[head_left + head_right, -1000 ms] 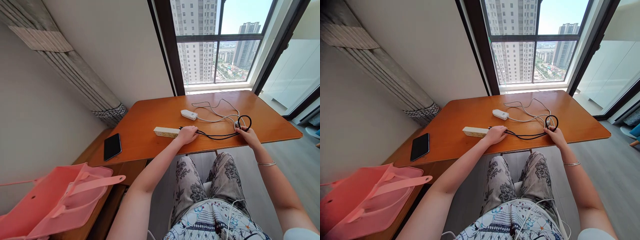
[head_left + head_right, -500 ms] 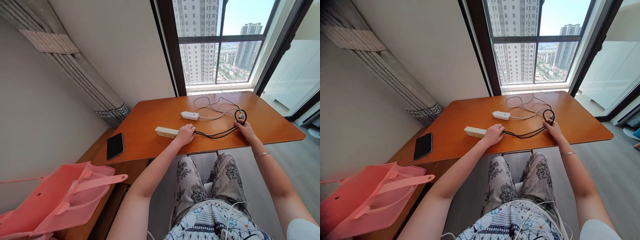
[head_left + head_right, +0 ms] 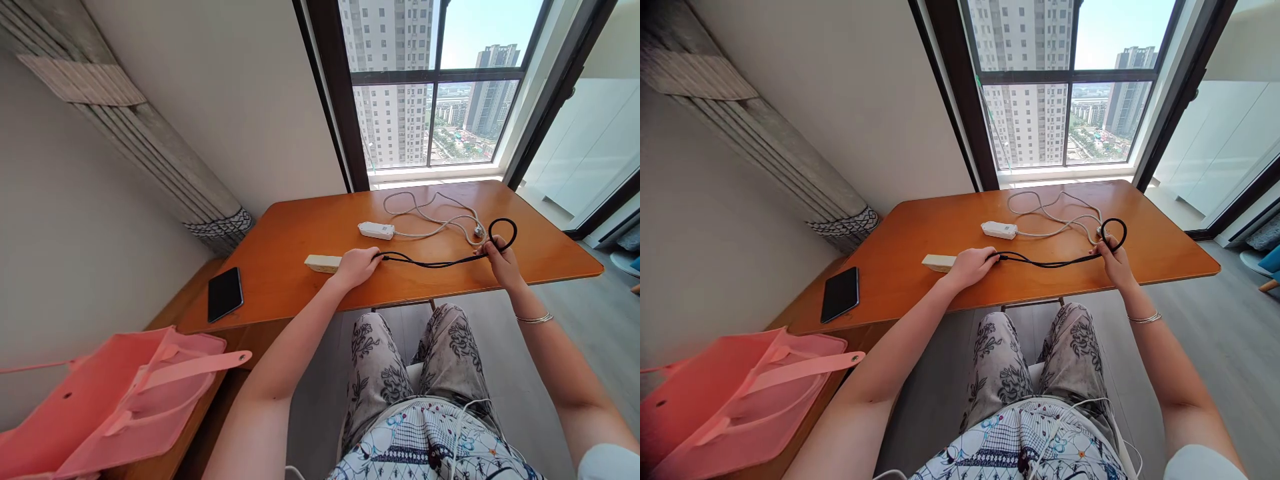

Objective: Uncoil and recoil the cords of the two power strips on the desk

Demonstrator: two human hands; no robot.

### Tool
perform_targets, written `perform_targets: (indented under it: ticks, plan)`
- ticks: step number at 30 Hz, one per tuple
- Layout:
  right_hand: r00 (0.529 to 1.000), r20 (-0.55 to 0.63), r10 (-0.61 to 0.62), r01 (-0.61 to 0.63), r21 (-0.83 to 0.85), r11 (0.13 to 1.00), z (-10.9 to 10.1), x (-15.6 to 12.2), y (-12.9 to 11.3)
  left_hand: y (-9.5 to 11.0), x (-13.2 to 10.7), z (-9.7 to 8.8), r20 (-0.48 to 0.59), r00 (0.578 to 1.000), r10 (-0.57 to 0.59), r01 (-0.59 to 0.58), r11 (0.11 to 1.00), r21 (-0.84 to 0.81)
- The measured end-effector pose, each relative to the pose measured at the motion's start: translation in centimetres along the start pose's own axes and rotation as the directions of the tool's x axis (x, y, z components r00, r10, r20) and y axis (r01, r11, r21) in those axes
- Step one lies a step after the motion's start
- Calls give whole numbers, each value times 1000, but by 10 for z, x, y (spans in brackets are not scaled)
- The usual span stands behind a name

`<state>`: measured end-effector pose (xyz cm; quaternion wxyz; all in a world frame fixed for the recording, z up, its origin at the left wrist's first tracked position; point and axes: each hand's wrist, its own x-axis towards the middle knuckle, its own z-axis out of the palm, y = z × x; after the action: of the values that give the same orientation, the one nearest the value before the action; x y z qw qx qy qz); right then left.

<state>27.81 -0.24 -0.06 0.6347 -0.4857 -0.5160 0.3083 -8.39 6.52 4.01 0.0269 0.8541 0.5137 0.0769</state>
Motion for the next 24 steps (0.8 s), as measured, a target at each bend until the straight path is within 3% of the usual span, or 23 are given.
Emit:
perform_targets:
  ticks: [10, 14, 18, 21, 24]
  plan:
    - [997, -64, -37, 38, 8, 999, -6, -3, -16, -17, 1, -27, -133, 983, -124, 103, 982, -157]
    - [997, -73, 40, -38, 32, 999, -19, -3, -16, -28, 5, -38, -179, 964, -195, 134, 944, -302]
    - [988, 41, 152, -156, 138, 978, -28, -6, -20, -37, 10, -46, -191, 942, -276, 172, 885, -433]
    - [977, 153, 151, -180, 202, 963, -34, -8, -26, -44, 16, -50, -215, 927, -306, 166, 854, -494]
    - [932, 344, 111, -138, 55, 989, -42, -7, -34, -56, 24, -54, -242, 899, -366, 171, 800, -575]
